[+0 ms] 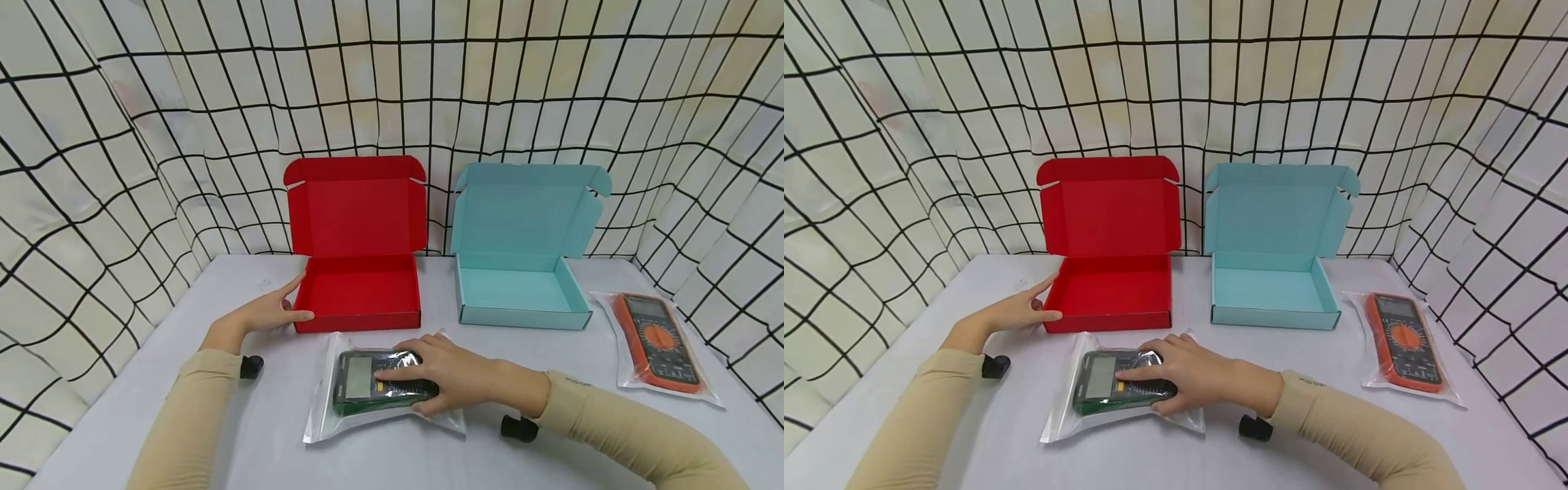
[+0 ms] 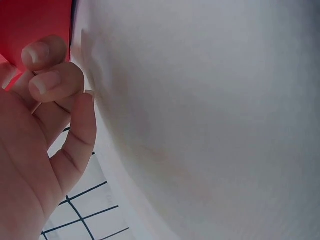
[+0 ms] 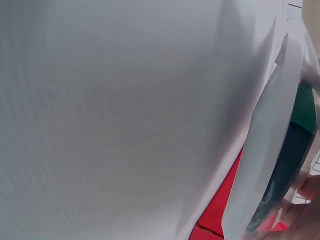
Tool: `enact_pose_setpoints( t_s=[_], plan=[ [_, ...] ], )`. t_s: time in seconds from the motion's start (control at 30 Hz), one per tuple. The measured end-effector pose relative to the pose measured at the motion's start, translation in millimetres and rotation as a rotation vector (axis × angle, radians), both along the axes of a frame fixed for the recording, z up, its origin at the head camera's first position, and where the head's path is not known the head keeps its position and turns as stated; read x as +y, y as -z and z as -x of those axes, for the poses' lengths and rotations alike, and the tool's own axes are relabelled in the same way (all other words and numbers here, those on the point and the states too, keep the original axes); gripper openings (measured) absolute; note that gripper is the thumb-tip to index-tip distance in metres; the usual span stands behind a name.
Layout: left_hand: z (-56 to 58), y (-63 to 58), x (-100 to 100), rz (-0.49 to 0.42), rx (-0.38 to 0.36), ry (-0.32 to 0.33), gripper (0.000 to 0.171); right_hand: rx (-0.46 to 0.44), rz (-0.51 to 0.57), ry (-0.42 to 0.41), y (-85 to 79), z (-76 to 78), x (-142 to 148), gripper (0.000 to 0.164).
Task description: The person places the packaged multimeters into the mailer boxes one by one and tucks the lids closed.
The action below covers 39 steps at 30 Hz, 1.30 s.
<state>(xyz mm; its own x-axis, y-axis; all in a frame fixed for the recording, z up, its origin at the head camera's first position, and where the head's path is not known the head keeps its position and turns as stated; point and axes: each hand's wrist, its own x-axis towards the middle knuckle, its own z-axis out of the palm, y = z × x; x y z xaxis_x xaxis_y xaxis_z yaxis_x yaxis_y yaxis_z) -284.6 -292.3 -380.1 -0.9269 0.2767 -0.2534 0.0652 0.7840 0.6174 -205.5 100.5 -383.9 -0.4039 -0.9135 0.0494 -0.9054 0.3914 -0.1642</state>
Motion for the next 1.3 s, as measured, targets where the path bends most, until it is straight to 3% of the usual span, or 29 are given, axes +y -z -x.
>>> enact_pose_setpoints(
  t_s=[0.23, 0.67, 1.0, 1.3],
  plan=[
    [2.0, 0.3, 0.4, -0.036, 0.004, 0.018, 0.113, 0.027, 0.036, -0.015, -9.4, 4.5, 4.0, 0.072],
    [3.2, -0.8, 1.7, -0.021, 0.016, 0.006, 0.115, 0.021, 0.121, 0.046, -35.2, 24.3, 16.0, 0.075],
    [3.9, 1.9, 1.9, -0.023, -0.004, -0.005, 0.115, -0.003, 0.135, 0.071, -40.4, 39.8, 16.7, 0.072],
    [4.0, 1.8, 0.6, -0.053, 0.001, 0.017, 0.114, 0.056, 0.177, 0.06, -40.1, 56.9, 14.3, 0.068]
  ],
)
